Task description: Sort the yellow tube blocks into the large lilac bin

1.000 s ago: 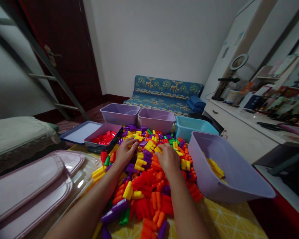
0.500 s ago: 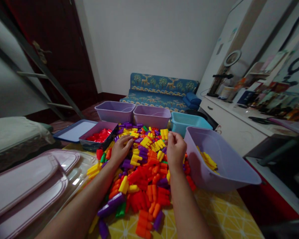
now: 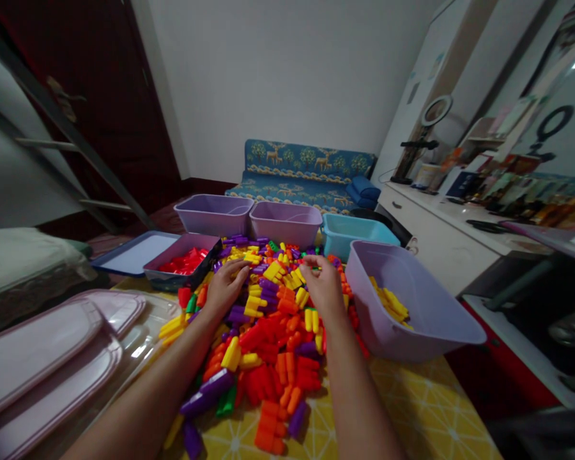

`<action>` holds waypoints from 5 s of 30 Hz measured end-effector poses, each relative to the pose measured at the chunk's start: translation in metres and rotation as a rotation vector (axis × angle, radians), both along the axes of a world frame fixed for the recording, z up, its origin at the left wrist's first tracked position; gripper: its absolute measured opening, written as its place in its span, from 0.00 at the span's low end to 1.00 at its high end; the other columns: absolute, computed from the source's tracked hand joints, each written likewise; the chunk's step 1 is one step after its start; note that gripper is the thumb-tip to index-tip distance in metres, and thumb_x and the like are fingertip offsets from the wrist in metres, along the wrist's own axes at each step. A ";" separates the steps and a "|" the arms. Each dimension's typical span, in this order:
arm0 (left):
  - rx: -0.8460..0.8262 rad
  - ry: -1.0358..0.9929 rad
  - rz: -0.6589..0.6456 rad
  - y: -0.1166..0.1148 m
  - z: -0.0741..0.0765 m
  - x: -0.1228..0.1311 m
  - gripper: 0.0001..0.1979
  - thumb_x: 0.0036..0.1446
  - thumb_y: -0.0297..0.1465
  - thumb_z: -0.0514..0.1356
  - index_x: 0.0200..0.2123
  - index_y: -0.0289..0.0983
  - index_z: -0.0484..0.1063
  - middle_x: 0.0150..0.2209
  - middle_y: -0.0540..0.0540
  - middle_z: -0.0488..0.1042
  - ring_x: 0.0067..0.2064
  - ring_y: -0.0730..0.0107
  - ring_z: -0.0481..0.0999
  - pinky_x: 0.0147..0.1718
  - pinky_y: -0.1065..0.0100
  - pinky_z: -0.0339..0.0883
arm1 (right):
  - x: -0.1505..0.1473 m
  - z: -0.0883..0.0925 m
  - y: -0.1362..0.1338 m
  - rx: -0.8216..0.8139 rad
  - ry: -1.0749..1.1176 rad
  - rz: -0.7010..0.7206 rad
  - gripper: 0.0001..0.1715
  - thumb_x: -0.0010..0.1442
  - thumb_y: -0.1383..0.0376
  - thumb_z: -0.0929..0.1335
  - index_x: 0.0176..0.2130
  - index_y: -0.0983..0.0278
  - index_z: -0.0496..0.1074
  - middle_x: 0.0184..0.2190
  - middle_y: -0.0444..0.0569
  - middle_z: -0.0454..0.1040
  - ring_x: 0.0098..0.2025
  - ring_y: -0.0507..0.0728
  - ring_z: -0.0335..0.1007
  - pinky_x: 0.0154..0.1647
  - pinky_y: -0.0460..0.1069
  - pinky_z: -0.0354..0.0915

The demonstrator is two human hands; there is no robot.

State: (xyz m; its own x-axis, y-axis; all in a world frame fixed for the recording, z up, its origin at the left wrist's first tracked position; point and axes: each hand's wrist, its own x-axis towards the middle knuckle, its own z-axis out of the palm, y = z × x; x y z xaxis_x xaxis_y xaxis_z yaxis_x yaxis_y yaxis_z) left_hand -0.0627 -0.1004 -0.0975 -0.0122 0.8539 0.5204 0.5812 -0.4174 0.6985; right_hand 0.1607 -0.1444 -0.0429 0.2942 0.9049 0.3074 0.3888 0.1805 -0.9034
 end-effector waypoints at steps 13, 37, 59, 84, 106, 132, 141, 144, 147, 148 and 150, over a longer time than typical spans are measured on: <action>0.194 0.367 -0.413 -0.021 0.023 0.011 0.16 0.65 0.40 0.51 0.52 0.50 0.72 0.56 0.49 0.70 0.56 0.63 0.68 0.56 0.56 0.58 | -0.019 -0.012 -0.005 -0.183 -0.846 -0.168 0.19 0.59 0.65 0.66 0.51 0.60 0.71 0.42 0.49 0.76 0.42 0.58 0.73 0.40 0.49 0.64; 0.120 0.327 -0.392 -0.018 0.018 0.013 0.12 0.59 0.39 0.58 0.43 0.44 0.77 0.49 0.46 0.75 0.52 0.60 0.71 0.52 0.57 0.59 | 0.021 0.022 0.001 0.489 1.116 -0.227 0.06 0.60 0.67 0.63 0.38 0.64 0.69 0.42 0.49 0.76 0.47 0.49 0.74 0.53 0.47 0.68; 0.102 0.078 -0.444 -0.020 0.016 0.010 0.09 0.55 0.37 0.62 0.38 0.42 0.79 0.45 0.45 0.77 0.49 0.61 0.74 0.51 0.59 0.65 | -0.045 -0.030 0.003 0.071 -0.123 0.152 0.15 0.50 0.65 0.69 0.40 0.60 0.77 0.39 0.48 0.79 0.42 0.58 0.74 0.49 0.55 0.66; 0.059 -0.025 -0.333 -0.015 0.012 0.010 0.06 0.56 0.31 0.61 0.33 0.38 0.77 0.35 0.46 0.80 0.39 0.65 0.77 0.42 0.64 0.69 | -0.022 0.012 -0.004 0.345 0.416 -0.095 0.13 0.50 0.62 0.72 0.36 0.64 0.73 0.30 0.44 0.76 0.30 0.52 0.73 0.35 0.48 0.70; 0.102 -0.016 -0.344 -0.013 0.009 0.011 0.05 0.55 0.29 0.61 0.32 0.37 0.77 0.33 0.46 0.79 0.36 0.67 0.77 0.38 0.66 0.68 | 0.023 0.034 -0.006 0.369 1.194 -0.218 0.18 0.68 0.63 0.55 0.38 0.65 0.69 0.53 0.52 0.71 0.50 0.48 0.72 0.49 0.44 0.69; 0.114 0.011 -0.346 -0.013 0.011 0.011 0.05 0.55 0.29 0.61 0.32 0.37 0.77 0.33 0.46 0.79 0.36 0.68 0.77 0.38 0.66 0.67 | 0.006 -0.032 0.010 -0.129 -0.813 -0.147 0.16 0.53 0.65 0.68 0.43 0.62 0.77 0.39 0.52 0.76 0.42 0.61 0.71 0.44 0.53 0.64; 0.063 0.011 -0.347 -0.016 0.013 0.010 0.10 0.58 0.36 0.60 0.38 0.37 0.78 0.36 0.45 0.80 0.37 0.66 0.77 0.39 0.66 0.66 | -0.022 -0.024 0.010 0.078 -0.015 0.102 0.17 0.51 0.60 0.69 0.41 0.65 0.73 0.34 0.51 0.78 0.35 0.57 0.75 0.38 0.51 0.70; 0.061 0.007 -0.324 -0.016 0.014 0.010 0.13 0.57 0.39 0.60 0.41 0.37 0.77 0.36 0.45 0.80 0.37 0.65 0.76 0.38 0.66 0.66 | -0.037 -0.024 0.006 0.028 0.050 0.191 0.18 0.49 0.62 0.70 0.41 0.65 0.72 0.32 0.50 0.78 0.34 0.57 0.75 0.35 0.51 0.71; 0.074 0.037 -0.301 -0.015 0.013 0.010 0.11 0.57 0.38 0.61 0.37 0.36 0.77 0.32 0.46 0.78 0.34 0.67 0.74 0.35 0.67 0.64 | -0.046 -0.021 0.001 0.037 -0.086 0.222 0.13 0.52 0.64 0.69 0.40 0.64 0.74 0.35 0.50 0.79 0.35 0.56 0.76 0.37 0.51 0.71; 0.078 0.049 -0.301 -0.015 0.013 0.010 0.10 0.57 0.37 0.60 0.36 0.36 0.76 0.31 0.46 0.77 0.33 0.67 0.73 0.34 0.68 0.64 | -0.047 -0.019 -0.001 0.045 -0.139 0.225 0.12 0.53 0.65 0.68 0.39 0.63 0.75 0.36 0.50 0.80 0.36 0.56 0.76 0.39 0.51 0.71; 0.085 0.062 -0.302 -0.014 0.012 0.010 0.09 0.57 0.36 0.60 0.33 0.35 0.75 0.29 0.47 0.76 0.31 0.69 0.72 0.33 0.68 0.63 | -0.046 -0.015 -0.003 0.060 -0.219 0.221 0.12 0.55 0.65 0.67 0.40 0.62 0.77 0.37 0.49 0.80 0.38 0.57 0.76 0.41 0.52 0.70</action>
State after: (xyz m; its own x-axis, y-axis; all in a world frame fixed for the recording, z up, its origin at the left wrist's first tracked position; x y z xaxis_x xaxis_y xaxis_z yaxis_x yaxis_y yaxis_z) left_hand -0.0526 -0.1141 -0.0851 0.2695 0.7671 0.5822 0.4621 -0.6334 0.6207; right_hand 0.1145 -0.1472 -0.0584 0.0130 0.9180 0.3963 0.5187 0.3326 -0.7876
